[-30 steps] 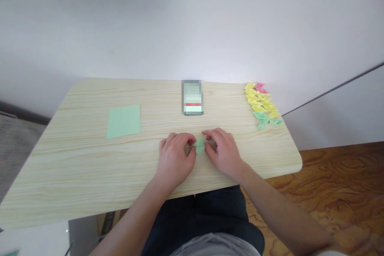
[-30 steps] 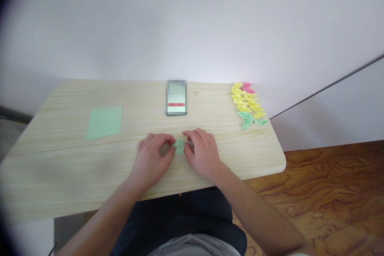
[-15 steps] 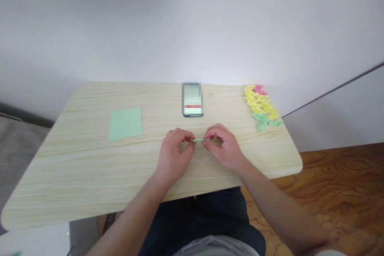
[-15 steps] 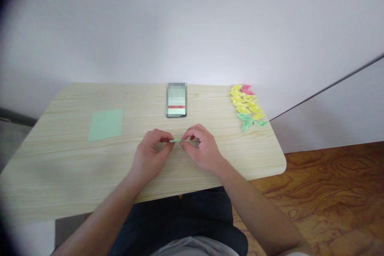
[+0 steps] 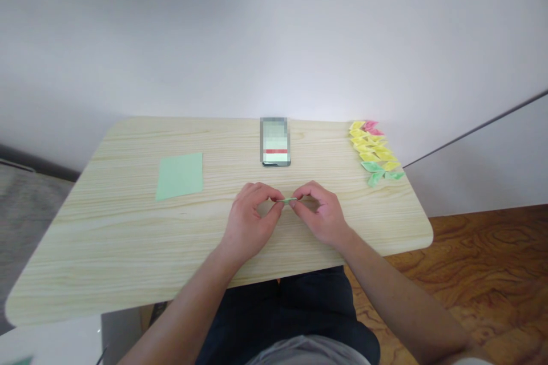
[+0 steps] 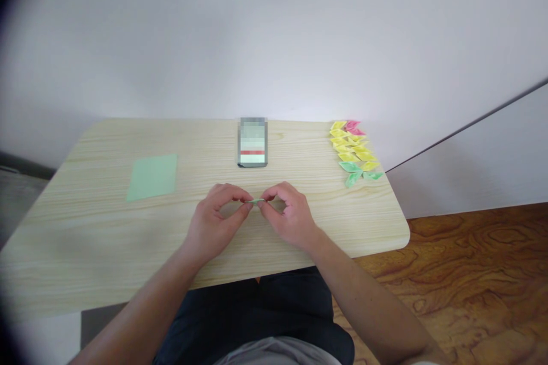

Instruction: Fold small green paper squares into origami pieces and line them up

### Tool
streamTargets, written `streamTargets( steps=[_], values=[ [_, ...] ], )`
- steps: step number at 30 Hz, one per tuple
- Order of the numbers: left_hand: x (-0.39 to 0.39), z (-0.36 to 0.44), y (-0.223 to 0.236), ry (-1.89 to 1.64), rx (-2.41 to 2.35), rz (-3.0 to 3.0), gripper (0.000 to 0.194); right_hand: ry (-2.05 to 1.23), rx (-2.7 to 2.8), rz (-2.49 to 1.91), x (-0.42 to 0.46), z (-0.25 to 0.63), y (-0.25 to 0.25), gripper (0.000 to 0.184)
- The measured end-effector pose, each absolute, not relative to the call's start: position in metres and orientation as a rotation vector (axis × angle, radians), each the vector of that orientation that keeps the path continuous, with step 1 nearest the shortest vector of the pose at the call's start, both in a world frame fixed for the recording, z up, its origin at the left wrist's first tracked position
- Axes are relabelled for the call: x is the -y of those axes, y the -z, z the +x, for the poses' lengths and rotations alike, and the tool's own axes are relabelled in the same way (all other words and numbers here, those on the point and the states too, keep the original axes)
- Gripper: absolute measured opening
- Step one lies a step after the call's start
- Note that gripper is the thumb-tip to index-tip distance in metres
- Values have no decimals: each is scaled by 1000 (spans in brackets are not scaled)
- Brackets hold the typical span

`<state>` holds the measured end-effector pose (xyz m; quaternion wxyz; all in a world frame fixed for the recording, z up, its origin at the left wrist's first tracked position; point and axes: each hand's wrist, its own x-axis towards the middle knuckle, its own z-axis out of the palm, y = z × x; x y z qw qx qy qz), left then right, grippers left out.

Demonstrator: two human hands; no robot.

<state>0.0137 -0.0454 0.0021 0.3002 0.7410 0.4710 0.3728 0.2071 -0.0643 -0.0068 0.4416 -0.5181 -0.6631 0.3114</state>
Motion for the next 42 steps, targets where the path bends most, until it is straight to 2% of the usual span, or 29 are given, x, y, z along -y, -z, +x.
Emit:
streamTargets(
  steps=[6,11,14,19,23,34,42],
  values=[
    [43,12,4,-990,-1249,1720,4,-885,1609,-1313,64,209,9,16],
    [43,12,5,-1006,-1252,1730,4,-893,1616,-1339,64,209,13,10],
    [44,14,3,-1025,-1273,1859,3,-723,1710,-1345,65,209,14,7],
    [47,18,0,-1087,-1279,2058,16,-245,2012,-1328,66,209,15,5],
    [49,16,1,-985,-1289,2235,12,-136,2059,-1348,67,209,15,9],
    [62,7,7,-789,-1256,2435,21,-264,2159,-1329,80,209,15,16],
    [69,0,9,-782,-1305,2360,15,-402,2133,-1342,91,217,15,16]
  ],
)
